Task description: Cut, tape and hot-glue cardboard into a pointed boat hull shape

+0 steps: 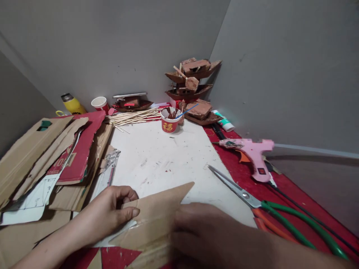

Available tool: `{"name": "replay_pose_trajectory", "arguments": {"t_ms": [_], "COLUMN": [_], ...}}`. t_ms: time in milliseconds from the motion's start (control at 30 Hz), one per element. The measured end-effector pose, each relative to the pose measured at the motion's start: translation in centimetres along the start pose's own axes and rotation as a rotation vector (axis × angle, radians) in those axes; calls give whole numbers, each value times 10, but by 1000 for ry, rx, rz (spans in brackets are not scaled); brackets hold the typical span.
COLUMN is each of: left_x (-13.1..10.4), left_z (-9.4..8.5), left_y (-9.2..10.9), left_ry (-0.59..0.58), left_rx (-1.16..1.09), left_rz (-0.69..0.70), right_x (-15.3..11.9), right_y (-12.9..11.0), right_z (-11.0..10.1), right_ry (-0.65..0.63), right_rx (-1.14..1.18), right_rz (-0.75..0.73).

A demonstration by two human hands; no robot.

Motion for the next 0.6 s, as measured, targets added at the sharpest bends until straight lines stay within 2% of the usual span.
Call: {"name": "replay_pose_trajectory", "arguments": {"t_ms": [67, 133, 167, 233, 367, 600], "left_x": [2, 3, 4, 7, 14, 31], "left_z": [1, 3, 4, 5, 4, 10], "left_y": [4, 7, 9, 13, 19, 35], "left_ry": [-15, -35, -46, -56, -70, -112], "left_rx": [-30, -45, -46, -27, 100, 374], "left_rz": [27, 50, 60, 71, 81, 126], "right_x": [-1, -6, -7, -6, 0, 1], "right_y": [26, 52, 63, 77, 82, 89], "right_z": [-14, -32, -35, -31, -14, -12], "right_ry": [72, 222, 241, 202, 35, 12], "right_rx": [121, 53, 39, 52, 169, 272], "right_rz": [142, 262, 309, 356, 352, 419]}}
Point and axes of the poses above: each hand's wrist, its own x-axis towards the middle knuckle, its own z-axis out of the palm, y = z × x, the point moved 10 cm from there along x, towards the middle knuckle, and after that the axes turned 5 degrees about z, right-handed, at the moved point
